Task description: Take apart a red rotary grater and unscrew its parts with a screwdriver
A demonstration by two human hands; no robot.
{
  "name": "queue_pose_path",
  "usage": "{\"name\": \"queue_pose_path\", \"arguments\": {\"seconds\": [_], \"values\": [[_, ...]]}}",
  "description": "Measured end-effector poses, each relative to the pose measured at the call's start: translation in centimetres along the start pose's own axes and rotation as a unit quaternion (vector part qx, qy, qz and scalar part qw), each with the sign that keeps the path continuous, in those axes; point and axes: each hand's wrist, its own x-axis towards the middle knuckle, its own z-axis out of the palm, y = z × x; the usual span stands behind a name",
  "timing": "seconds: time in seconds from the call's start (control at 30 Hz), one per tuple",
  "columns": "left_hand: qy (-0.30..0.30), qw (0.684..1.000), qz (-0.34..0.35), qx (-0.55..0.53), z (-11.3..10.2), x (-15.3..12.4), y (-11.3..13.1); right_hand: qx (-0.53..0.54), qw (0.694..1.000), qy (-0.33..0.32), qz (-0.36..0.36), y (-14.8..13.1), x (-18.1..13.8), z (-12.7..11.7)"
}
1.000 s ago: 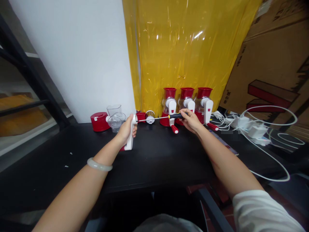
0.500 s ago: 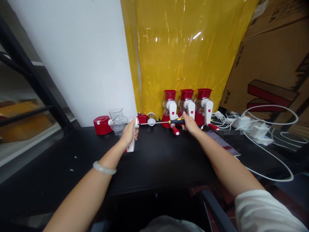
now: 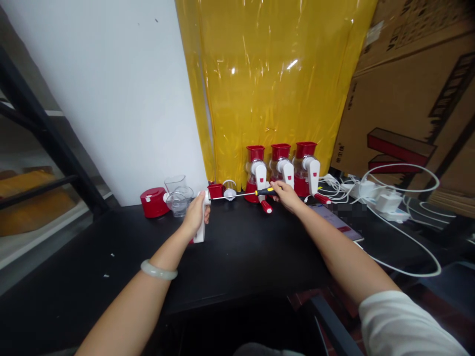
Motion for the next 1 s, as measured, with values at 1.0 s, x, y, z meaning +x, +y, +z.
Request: {"name": "queue_pose_path", "arguments": {"seconds": [1.0], "values": [[-0.020, 0.999, -0.039, -0.010, 0.3, -0.2, -0.3, 0.001, 0.999, 0.028, 0.020, -1.5, -0.2, -0.5]]}}
